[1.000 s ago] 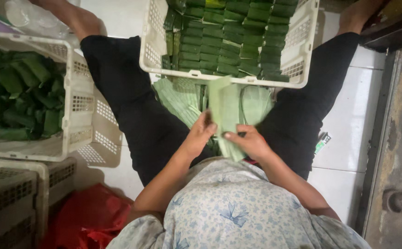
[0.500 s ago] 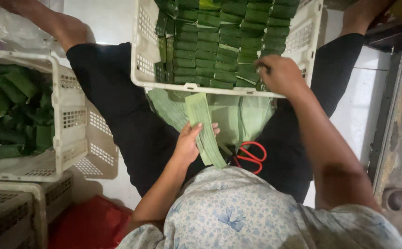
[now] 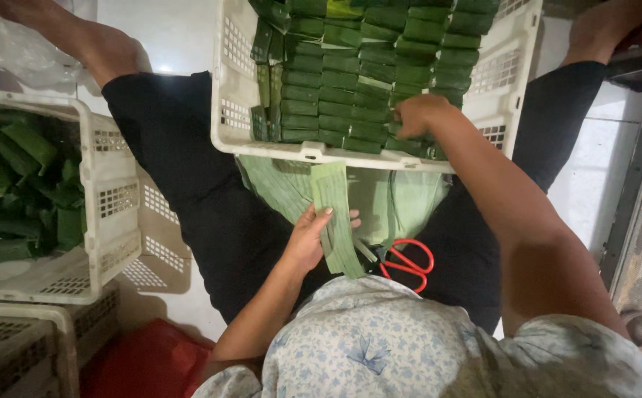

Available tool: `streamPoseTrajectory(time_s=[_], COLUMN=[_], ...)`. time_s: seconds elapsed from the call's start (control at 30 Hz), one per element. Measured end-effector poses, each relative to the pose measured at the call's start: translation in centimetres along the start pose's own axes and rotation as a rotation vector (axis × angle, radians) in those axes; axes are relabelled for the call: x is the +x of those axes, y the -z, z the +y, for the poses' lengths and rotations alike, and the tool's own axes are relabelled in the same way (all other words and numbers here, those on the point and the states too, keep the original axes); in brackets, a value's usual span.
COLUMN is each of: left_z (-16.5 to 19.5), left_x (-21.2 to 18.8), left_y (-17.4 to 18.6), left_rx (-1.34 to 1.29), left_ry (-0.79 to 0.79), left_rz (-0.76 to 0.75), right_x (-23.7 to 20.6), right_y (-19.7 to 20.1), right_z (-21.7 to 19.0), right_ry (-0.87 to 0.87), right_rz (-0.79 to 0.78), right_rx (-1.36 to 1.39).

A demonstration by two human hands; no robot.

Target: The person sits on the floor and trims green leaf pieces with scissors, folds or rolls each trimmed piece by hand, and places the finished pieces into a plastic basket in front of them, with additional baskets of leaves around them.

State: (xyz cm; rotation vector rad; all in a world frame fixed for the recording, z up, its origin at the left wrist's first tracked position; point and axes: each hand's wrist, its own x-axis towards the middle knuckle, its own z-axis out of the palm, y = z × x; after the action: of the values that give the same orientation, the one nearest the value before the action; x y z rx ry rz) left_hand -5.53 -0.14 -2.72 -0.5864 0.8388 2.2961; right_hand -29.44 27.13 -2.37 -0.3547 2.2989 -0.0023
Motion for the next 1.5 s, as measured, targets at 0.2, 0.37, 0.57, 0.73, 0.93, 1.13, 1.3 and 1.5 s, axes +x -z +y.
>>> streamPoseTrajectory(time_s=[0.2,0.37,0.57,0.73,0.93,1.13,1.3,1.5], left_z=[0.0,-0.1,0.6,-0.9,-2.1,-2.0,-3.2,-4.8], left_x=[0.1,-0.2,-1.1,-2.5,-3.4,-3.6,-3.3,-4.4], left_y=[-0.8,-1.4,-2.6,-4.1,-4.7,-4.3,-4.5,-4.6], left_rx=[0.032,0.180,0.099,-0.194,-0.017,-0.069,-0.080,-0.006], left_ry=[-0.163,-0.256,-0.212,-0.092,-0.176,-0.199,-0.195,-0.104], left_rz=[-0.012,0.003,-0.075,-0.223,-0.192,-0.151,-0.170,-0.225], right_x=[-0.5,-2.8,-16.2,-23.6,-23.7,-24.9,-26.9,-27.8], right_y=[-1.1,-0.1,1.9,-1.4,-6.6,-14.5,-18.8,-15.7], right_z=[0.7,1.3,-1.4,-8.6,-11.7,-11.2,-12.5,-12.7], right_ry=[0.018,0.097,0.326,0.480,0.497,0.300,0.499,0.333], right_rz=[0.026,0.192,0.400,0.312,0.632,1.176,1.152,1.279], right_rx=[-0.011,0.194,0.665,0.681,0.666,0.468,0.299,0.454])
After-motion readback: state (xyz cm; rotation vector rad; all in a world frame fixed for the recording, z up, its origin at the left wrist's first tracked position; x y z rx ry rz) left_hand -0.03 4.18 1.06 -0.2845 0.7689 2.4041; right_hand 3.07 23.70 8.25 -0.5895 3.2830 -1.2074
